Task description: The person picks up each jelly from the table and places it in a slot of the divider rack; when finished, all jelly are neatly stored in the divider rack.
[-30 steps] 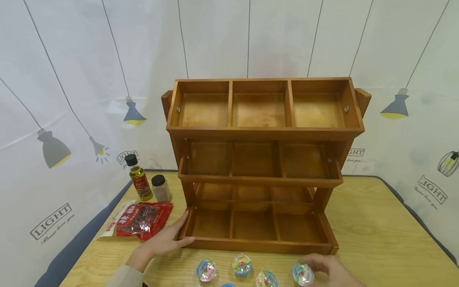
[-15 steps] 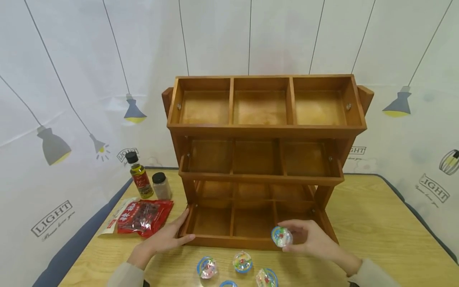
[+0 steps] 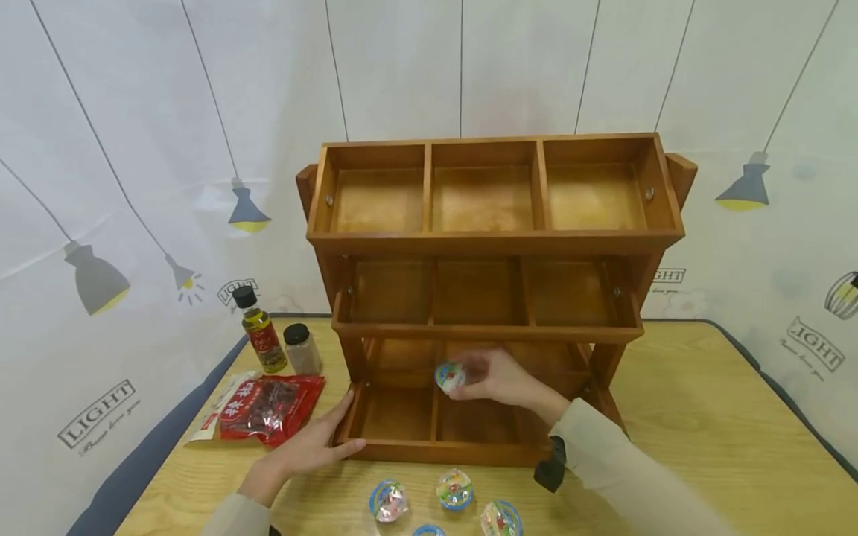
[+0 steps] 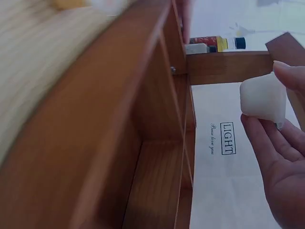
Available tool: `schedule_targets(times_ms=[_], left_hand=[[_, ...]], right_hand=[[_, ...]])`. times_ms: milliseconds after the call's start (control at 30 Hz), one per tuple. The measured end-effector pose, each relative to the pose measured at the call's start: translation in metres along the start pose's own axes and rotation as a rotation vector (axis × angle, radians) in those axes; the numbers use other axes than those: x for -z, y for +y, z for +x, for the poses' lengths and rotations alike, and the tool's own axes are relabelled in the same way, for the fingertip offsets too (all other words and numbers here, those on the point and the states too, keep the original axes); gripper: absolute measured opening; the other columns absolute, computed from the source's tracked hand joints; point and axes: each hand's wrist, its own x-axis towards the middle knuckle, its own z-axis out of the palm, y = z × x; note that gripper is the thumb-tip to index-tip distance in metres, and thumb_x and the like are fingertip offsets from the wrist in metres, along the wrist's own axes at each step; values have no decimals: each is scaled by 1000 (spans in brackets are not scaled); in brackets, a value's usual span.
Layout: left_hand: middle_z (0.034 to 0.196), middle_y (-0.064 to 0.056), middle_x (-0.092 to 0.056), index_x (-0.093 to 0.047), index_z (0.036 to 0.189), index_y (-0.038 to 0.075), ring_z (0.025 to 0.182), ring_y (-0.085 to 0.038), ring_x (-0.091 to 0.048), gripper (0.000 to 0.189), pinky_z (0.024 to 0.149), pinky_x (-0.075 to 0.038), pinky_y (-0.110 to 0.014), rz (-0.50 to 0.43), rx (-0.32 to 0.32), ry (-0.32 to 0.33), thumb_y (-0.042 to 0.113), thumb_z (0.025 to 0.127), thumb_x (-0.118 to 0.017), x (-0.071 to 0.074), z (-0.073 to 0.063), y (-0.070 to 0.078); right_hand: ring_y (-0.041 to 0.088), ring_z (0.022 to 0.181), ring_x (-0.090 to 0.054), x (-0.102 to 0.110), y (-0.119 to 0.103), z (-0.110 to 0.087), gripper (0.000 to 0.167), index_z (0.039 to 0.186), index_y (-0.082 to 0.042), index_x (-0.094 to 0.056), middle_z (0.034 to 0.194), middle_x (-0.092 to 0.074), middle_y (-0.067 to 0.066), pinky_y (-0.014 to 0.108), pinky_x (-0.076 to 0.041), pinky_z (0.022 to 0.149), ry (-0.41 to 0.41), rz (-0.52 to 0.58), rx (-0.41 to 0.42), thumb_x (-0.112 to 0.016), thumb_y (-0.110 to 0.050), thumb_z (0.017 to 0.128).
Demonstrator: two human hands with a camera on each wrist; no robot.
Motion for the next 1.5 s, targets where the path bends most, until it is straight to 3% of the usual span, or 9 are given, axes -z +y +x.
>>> schedule_targets(times_ms=[300,533,900,1500], left_hand=[[146,-18,-20,-9,144,11,130,-36,-30,87,102,-30,-49,16,2,20,55,81,-51,2,-2,-5],[147,-17,-19,-9,144,12,131,-35,-28,86,103,-29,-50,-4,-1,9,53,82,-52,-1,0,-2],[147,-16,-19,-8,144,13,131,-35,-28,84,102,-29,-50,-8,2,15,51,83,-52,-2,0,-2],[147,-16,-20,-9,144,13,131,-35,-28,87,103,-29,-51,1,2,18,56,81,-51,-2,0,-5]], right_hand=[[14,84,-57,-53,-7,49,47,108,-7,-58,98,-61,6,24,-48,69,-22,-83,8,-76,-25,68],[13,84,-55,-87,2,64,50,109,-6,-57,101,-60,5,22,-47,68,-115,-268,-72,-76,-28,68],[15,88,-54,-98,7,77,48,119,-5,-48,102,-59,5,26,-46,74,-208,-381,-119,-64,-28,81],[23,95,-56,-103,10,83,55,122,-2,-50,109,-58,13,34,-48,79,-115,-276,-150,-69,-24,76]])
